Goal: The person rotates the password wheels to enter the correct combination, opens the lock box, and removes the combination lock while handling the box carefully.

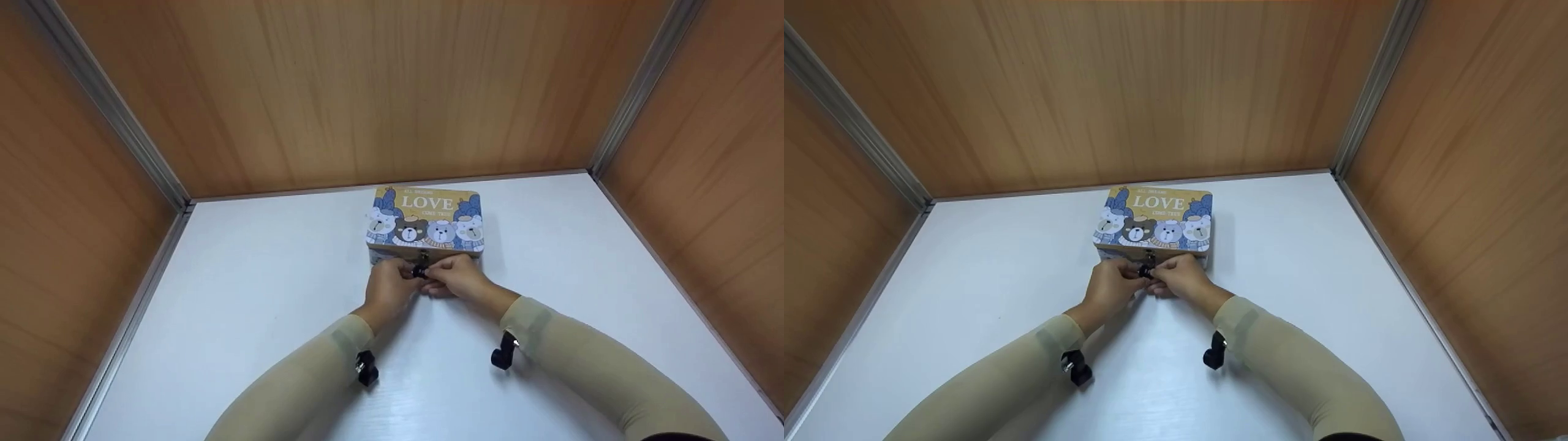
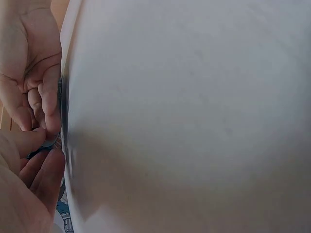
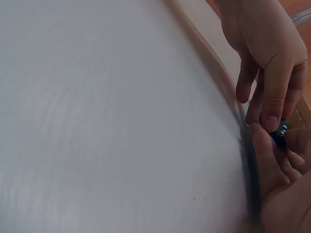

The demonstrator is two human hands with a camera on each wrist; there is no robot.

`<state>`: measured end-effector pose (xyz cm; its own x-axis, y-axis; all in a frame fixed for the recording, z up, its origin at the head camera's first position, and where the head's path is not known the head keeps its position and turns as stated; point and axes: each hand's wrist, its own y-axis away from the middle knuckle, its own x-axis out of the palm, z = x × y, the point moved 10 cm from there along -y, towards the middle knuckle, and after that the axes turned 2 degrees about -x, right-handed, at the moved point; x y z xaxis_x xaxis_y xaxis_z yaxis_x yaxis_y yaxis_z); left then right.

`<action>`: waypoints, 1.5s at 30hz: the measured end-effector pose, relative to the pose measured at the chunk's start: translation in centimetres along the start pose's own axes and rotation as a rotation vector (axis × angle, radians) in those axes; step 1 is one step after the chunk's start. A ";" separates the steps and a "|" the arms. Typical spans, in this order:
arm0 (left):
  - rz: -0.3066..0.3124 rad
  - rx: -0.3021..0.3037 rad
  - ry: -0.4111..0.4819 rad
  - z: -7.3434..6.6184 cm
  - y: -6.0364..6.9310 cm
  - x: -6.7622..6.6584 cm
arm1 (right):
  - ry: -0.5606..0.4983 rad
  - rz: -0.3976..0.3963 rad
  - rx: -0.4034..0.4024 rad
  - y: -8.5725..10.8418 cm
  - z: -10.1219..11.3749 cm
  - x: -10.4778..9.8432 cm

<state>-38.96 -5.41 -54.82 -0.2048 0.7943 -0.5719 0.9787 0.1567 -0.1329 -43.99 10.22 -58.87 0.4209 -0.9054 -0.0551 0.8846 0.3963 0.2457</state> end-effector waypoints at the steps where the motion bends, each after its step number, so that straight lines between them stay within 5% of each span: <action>1: -0.004 0.012 -0.020 -0.1 0.0 0.0 | -0.005 0.004 0.000 0.0 -0.1 0.0; 7: -0.033 0.069 -0.065 -0.3 0.1 -0.2 | -0.012 0.022 -0.012 0.0 0.1 0.4; 16: -0.012 0.056 -0.051 0.0 0.1 -0.1 | -0.051 0.001 -0.003 -0.1 -0.1 0.8; 23: 0.048 0.079 -0.178 -0.4 0.0 0.2 | -0.067 0.005 -0.001 -0.2 -0.4 1.0; 28: 0.094 0.143 -0.275 -1.0 -0.2 0.4 | -0.068 0.013 -0.002 -0.3 -0.5 1.2; 35: 0.098 0.322 -0.355 -2.3 -0.2 0.3 | -0.096 0.029 -0.015 -0.5 -0.6 1.4; 45: 0.146 0.321 -0.335 -1.9 -0.9 0.0 | -0.097 0.058 0.046 -0.3 -0.6 2.3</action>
<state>-39.82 -4.45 -53.16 -0.1110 0.5534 -0.8255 0.9541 -0.1731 -0.2443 -43.23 8.13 -59.62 0.4475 -0.8926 0.0538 0.8485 0.4429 0.2897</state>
